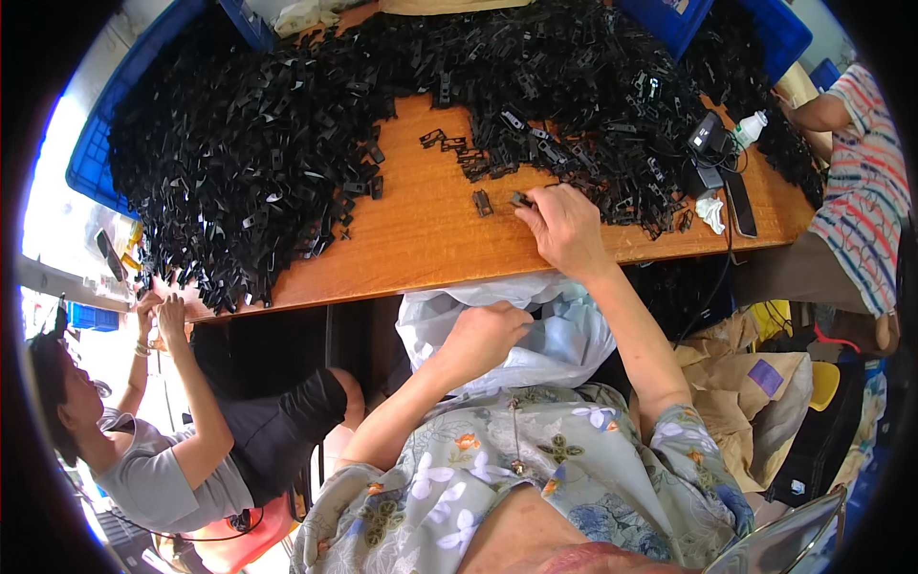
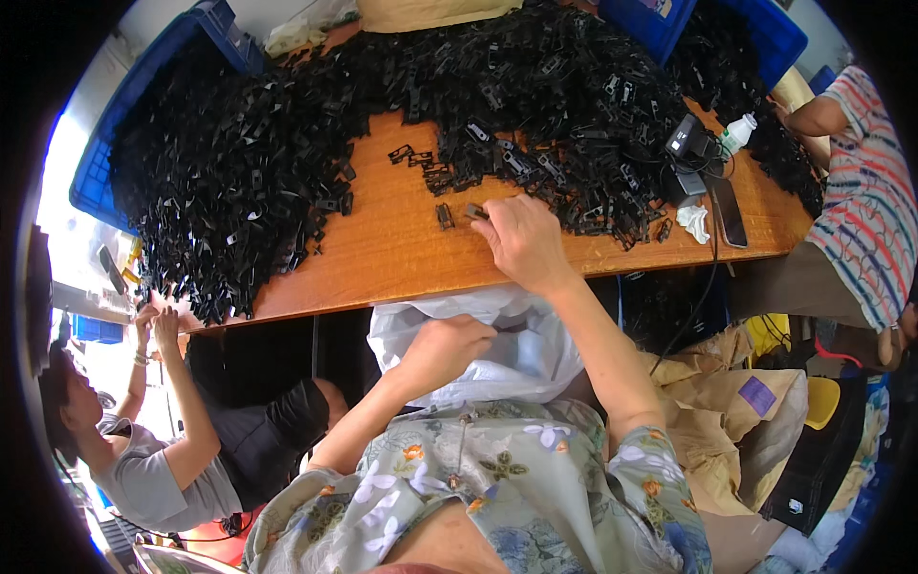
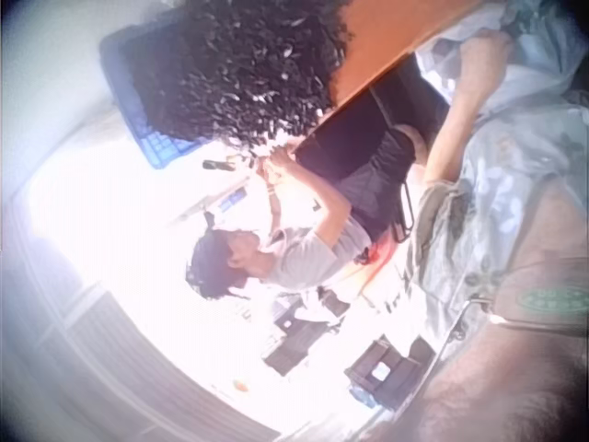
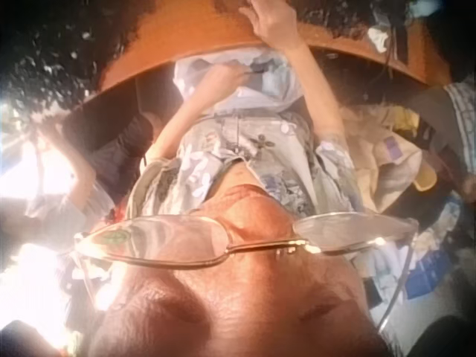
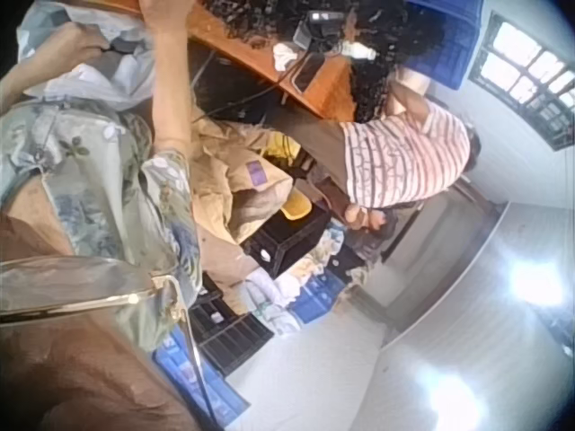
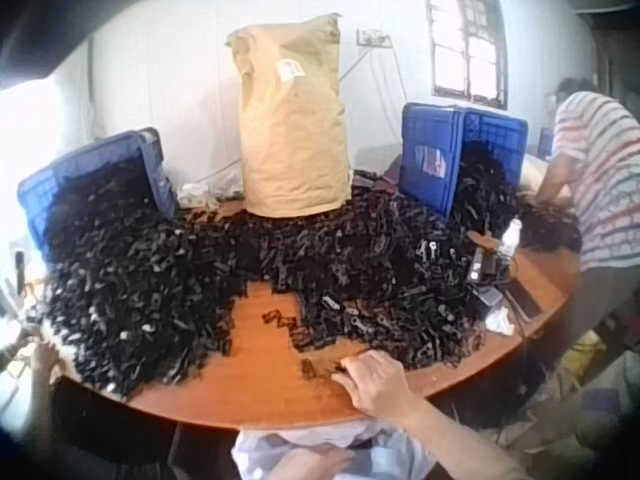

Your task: The person repeatedly takes plastic components from the table, assembles them together by hand, and places the assembled parts into a plastic bag.

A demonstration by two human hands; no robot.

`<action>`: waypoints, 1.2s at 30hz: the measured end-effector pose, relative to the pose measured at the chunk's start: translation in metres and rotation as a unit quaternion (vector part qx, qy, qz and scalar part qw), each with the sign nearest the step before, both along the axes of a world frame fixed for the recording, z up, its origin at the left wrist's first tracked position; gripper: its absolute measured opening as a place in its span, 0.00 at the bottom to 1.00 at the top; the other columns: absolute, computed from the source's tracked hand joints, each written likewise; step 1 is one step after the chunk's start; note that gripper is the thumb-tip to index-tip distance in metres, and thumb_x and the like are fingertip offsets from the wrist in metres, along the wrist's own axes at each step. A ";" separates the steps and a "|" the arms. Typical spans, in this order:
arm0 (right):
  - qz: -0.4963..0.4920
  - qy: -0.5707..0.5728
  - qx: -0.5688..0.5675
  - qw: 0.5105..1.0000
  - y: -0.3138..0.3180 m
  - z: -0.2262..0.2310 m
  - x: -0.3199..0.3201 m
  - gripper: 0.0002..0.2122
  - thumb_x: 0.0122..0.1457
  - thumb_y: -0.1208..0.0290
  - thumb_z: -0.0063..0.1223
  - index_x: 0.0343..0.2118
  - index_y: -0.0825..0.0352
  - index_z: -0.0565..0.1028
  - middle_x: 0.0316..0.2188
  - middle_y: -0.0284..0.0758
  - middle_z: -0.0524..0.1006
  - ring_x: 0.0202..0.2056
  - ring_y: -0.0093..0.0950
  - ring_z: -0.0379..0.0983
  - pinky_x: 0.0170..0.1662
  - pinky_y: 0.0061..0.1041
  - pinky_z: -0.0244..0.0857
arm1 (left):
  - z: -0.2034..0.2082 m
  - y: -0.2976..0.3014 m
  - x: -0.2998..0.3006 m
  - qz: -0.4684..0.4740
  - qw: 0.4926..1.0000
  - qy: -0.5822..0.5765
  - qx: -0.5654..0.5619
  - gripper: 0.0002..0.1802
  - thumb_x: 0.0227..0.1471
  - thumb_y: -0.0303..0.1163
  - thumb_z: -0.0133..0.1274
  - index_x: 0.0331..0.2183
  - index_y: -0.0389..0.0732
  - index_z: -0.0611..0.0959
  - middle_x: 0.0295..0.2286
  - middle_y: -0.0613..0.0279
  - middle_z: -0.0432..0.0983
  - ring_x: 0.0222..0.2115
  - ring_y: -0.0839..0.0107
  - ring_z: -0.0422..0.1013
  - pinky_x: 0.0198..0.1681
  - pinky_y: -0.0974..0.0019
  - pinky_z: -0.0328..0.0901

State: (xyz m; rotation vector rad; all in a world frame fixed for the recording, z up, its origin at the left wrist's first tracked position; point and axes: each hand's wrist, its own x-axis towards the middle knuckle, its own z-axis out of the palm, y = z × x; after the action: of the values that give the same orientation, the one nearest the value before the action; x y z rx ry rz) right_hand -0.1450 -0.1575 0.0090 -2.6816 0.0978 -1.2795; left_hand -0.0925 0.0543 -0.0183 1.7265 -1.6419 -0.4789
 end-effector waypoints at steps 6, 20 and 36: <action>0.056 -0.011 0.051 0.997 0.015 0.019 -0.015 0.12 0.50 0.73 0.66 0.34 0.70 0.73 0.27 0.39 0.77 0.27 0.38 0.73 0.28 0.34 0.67 | 0.063 -0.036 0.033 0.337 0.890 0.286 -0.112 0.11 0.58 0.32 0.56 0.36 0.32 0.81 0.22 0.62 0.77 0.20 0.79 0.69 0.25 0.72 0.65; -0.239 0.170 -0.062 0.954 -0.046 0.027 0.053 0.08 0.52 0.65 0.62 0.28 0.65 0.80 0.30 0.37 0.77 0.36 0.35 0.73 0.40 0.38 0.65 | 0.032 -0.072 0.087 0.259 0.824 0.469 -0.184 0.04 0.56 0.25 0.56 0.34 0.37 0.79 0.25 0.65 0.78 0.25 0.79 0.72 0.32 0.75 0.65; -0.048 0.087 0.108 0.989 -0.016 0.044 0.018 0.03 0.58 0.75 0.53 0.34 0.68 0.75 0.31 0.42 0.78 0.32 0.44 0.75 0.34 0.39 0.69 | 0.034 -0.059 0.087 0.242 0.794 0.523 -0.191 0.09 0.57 0.25 0.54 0.38 0.29 0.80 0.32 0.56 0.79 0.33 0.69 0.78 0.40 0.69 0.74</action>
State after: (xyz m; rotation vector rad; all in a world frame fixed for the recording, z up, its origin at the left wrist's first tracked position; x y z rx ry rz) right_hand -0.1274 -0.1739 0.0530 -2.6203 0.3696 -0.9902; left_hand -0.0059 -0.0049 0.0157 1.1228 -0.4211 -0.6269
